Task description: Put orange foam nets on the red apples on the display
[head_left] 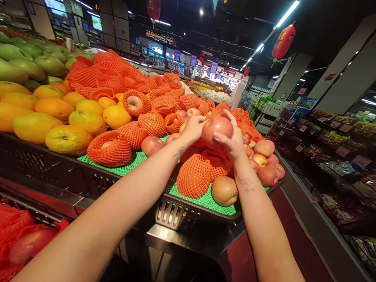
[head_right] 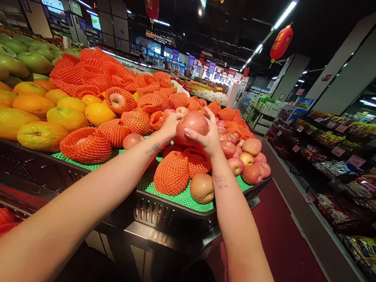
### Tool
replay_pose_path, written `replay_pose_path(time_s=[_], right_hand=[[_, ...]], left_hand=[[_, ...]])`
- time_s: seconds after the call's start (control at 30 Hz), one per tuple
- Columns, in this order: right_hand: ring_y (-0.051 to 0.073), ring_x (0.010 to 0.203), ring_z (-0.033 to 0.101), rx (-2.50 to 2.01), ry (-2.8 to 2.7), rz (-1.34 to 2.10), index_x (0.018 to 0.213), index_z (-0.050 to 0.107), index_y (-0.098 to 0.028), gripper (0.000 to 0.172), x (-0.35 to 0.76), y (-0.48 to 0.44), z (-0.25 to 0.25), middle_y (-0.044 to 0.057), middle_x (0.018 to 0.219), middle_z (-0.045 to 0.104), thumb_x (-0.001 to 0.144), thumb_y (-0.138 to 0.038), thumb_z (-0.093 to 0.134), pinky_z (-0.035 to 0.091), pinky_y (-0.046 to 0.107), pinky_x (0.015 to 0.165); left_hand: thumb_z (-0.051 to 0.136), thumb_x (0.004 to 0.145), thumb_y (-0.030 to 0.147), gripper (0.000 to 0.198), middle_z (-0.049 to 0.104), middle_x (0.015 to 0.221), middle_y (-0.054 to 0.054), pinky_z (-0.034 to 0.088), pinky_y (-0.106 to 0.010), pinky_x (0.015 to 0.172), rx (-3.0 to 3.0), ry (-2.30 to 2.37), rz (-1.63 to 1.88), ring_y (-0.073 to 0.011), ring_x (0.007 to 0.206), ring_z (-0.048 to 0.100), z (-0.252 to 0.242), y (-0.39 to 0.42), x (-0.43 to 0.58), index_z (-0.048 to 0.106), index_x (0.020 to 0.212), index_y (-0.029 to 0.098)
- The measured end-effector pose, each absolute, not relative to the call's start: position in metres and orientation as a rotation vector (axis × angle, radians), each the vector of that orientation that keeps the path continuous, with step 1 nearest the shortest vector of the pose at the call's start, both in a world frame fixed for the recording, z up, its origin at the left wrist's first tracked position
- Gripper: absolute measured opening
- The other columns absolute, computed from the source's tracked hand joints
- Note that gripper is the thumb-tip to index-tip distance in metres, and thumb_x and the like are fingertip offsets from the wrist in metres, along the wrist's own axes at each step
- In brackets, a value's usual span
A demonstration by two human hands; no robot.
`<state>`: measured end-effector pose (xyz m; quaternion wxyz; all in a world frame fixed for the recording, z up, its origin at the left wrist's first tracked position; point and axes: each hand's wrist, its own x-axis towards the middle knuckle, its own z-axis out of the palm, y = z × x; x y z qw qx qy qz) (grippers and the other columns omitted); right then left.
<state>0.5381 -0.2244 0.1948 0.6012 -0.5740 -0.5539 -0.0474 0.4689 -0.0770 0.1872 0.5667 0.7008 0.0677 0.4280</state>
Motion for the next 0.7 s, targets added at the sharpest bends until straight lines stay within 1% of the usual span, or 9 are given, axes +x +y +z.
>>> replay_pose_path(time_s=[0.07, 0.13, 0.2, 0.27, 0.37, 0.47, 0.6, 0.67, 0.7], right_hand=[[0.041, 0.142, 0.049, -1.353, -1.249, -0.149, 0.107, 0.073, -0.019, 0.082, 0.539, -0.223, 0.194, 0.015, 0.153, 0.050, 0.044, -0.070, 0.091, 0.040, 0.058, 0.120], [0.040, 0.140, 0.052, -1.355, -1.223, -0.148, 0.105, 0.074, -0.018, 0.084, 0.538, -0.222, 0.194, 0.016, 0.148, 0.055, 0.042, -0.070, 0.091, 0.041, 0.058, 0.120], [0.038, 0.129, 0.060, -1.323, -1.194, -0.099, 0.105, 0.073, -0.018, 0.087, 0.534, -0.220, 0.195, 0.015, 0.134, 0.065, 0.041, -0.073, 0.090, 0.046, 0.058, 0.115], [0.035, 0.112, 0.068, -1.294, -1.136, -0.060, 0.104, 0.073, -0.016, 0.088, 0.531, -0.218, 0.196, 0.013, 0.115, 0.073, 0.040, -0.075, 0.089, 0.052, 0.056, 0.107], [0.030, 0.096, 0.070, -1.304, -0.988, -0.098, 0.097, 0.070, -0.015, 0.084, 0.530, -0.217, 0.196, 0.010, 0.099, 0.074, 0.038, -0.071, 0.090, 0.055, 0.053, 0.100], [0.030, 0.099, 0.068, -1.327, -0.878, -0.131, 0.099, 0.066, -0.016, 0.082, 0.536, -0.215, 0.193, 0.010, 0.103, 0.072, 0.038, -0.064, 0.092, 0.054, 0.053, 0.102], [0.033, 0.120, 0.062, -1.395, -0.790, -0.304, 0.114, 0.060, -0.017, 0.091, 0.552, -0.211, 0.186, 0.014, 0.125, 0.065, 0.036, -0.050, 0.093, 0.043, 0.055, 0.116], [0.034, 0.129, 0.056, -1.420, -0.779, -0.397, 0.121, 0.056, -0.017, 0.092, 0.562, -0.209, 0.180, 0.016, 0.133, 0.059, 0.041, -0.045, 0.092, 0.039, 0.055, 0.120], [0.034, 0.130, 0.056, -1.426, -0.788, -0.430, 0.123, 0.055, -0.018, 0.088, 0.568, -0.207, 0.177, 0.015, 0.133, 0.059, 0.046, -0.044, 0.090, 0.039, 0.055, 0.119]], left_hand=[[0.066, 0.090, 0.024, 0.039, 0.043, 0.057, 0.004, 0.035, -0.029, 0.062, 1.604, 0.133, 1.035, -0.0100, 0.060, 0.037, 0.191, -0.077, 0.469, 0.044, 0.058, 0.019], [0.068, 0.089, 0.023, 0.042, 0.040, 0.059, 0.004, 0.036, -0.029, 0.064, 1.594, 0.098, 1.070, -0.0102, 0.061, 0.037, 0.194, -0.078, 0.466, 0.041, 0.057, 0.020], [0.070, 0.085, 0.020, 0.043, 0.038, 0.059, 0.004, 0.037, -0.028, 0.065, 1.604, 0.039, 1.139, -0.0108, 0.062, 0.037, 0.197, -0.080, 0.461, 0.039, 0.055, 0.020], [0.068, 0.082, 0.017, 0.037, 0.040, 0.060, 0.004, 0.038, -0.027, 0.065, 1.616, -0.013, 1.226, -0.0111, 0.062, 0.039, 0.199, -0.082, 0.454, 0.041, 0.057, 0.019], [0.067, 0.076, 0.012, 0.024, 0.048, 0.066, 0.004, 0.039, -0.025, 0.065, 1.633, -0.078, 1.300, -0.0114, 0.065, 0.045, 0.201, -0.087, 0.446, 0.048, 0.062, 0.019], [0.069, 0.076, 0.014, 0.022, 0.055, 0.077, 0.000, 0.042, -0.026, 0.069, 1.710, -0.177, 1.362, -0.0134, 0.074, 0.052, 0.202, -0.092, 0.442, 0.052, 0.064, 0.018], [0.074, 0.080, 0.024, 0.024, 0.062, 0.093, -0.005, 0.049, -0.031, 0.085, 1.870, -0.323, 1.369, -0.0179, 0.091, 0.059, 0.202, -0.098, 0.440, 0.055, 0.066, 0.018], [0.075, 0.082, 0.029, 0.025, 0.064, 0.099, -0.006, 0.049, -0.036, 0.094, 1.964, -0.404, 1.310, -0.0195, 0.096, 0.060, 0.202, -0.100, 0.439, 0.056, 0.068, 0.018], [0.074, 0.083, 0.031, 0.026, 0.064, 0.102, -0.007, 0.048, -0.038, 0.099, 2.018, -0.439, 1.272, -0.0203, 0.099, 0.061, 0.202, -0.101, 0.438, 0.057, 0.069, 0.018]])
